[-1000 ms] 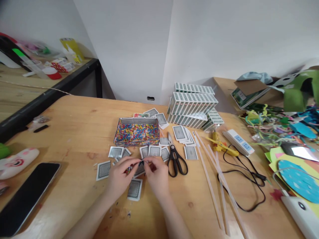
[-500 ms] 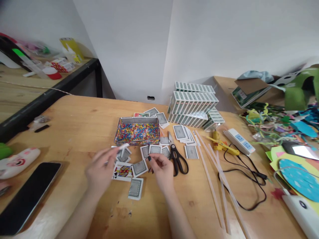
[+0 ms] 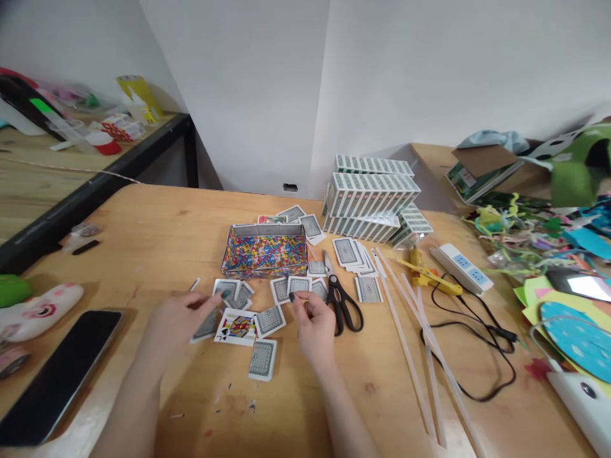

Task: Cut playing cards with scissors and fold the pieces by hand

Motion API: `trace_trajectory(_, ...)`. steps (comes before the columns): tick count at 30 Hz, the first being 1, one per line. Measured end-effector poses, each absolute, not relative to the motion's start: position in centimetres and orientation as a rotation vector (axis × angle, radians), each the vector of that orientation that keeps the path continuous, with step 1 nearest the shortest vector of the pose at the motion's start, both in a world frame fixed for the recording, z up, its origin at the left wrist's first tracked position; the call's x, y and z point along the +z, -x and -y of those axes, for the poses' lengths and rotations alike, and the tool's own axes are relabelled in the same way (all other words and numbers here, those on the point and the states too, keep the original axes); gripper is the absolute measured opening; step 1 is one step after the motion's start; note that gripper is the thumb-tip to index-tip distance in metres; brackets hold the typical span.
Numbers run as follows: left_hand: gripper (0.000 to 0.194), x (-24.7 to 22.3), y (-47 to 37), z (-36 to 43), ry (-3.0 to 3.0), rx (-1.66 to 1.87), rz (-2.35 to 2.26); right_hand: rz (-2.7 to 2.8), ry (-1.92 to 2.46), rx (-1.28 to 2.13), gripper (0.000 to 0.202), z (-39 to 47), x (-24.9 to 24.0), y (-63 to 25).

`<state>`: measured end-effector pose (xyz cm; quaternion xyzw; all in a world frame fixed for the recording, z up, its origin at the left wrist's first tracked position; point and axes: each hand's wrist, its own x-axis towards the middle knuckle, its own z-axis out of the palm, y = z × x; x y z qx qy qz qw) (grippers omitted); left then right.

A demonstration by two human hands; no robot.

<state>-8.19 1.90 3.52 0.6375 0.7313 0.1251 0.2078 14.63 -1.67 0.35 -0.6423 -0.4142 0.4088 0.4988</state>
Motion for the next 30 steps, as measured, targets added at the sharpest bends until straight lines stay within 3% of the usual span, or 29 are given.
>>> trace_trajectory(5,0.03,3.2,7.9,-1.7,-1.776,0.215,-1.702,1.381,1.497,0.857,0.023,2.0,0.6,-13.9)
trace_trajectory(9,0.026,4.0,7.8,-1.7,-1.608,0.449,-1.637,1.799,1.443,0.628,0.023,2.2,0.7,-13.1)
trace_trajectory(12,0.024,4.5,7.9,-1.7,-1.449,0.596,-1.588,1.81,1.466,0.631,0.019,2.2,0.5,-13.0)
trace_trajectory(17,0.025,3.9,7.5,-1.6,-1.375,0.647,-1.514,1.503,1.43,0.817,0.025,2.0,1.0,-13.4)
trace_trajectory(20,0.025,3.3,6.4,-1.3,-1.409,0.649,-1.433,1.307,1.344,1.106,0.032,1.9,1.4,-13.3)
trace_trajectory(23,0.025,3.0,5.1,-0.9,-1.366,0.665,-1.359,1.018,1.302,1.348,0.03,1.8,1.6,-13.1)
trace_trajectory(30,0.029,1.8,2.4,0.0,-1.054,0.895,-1.198,0.684,1.094,1.571,0.025,2.0,1.2,-13.2)
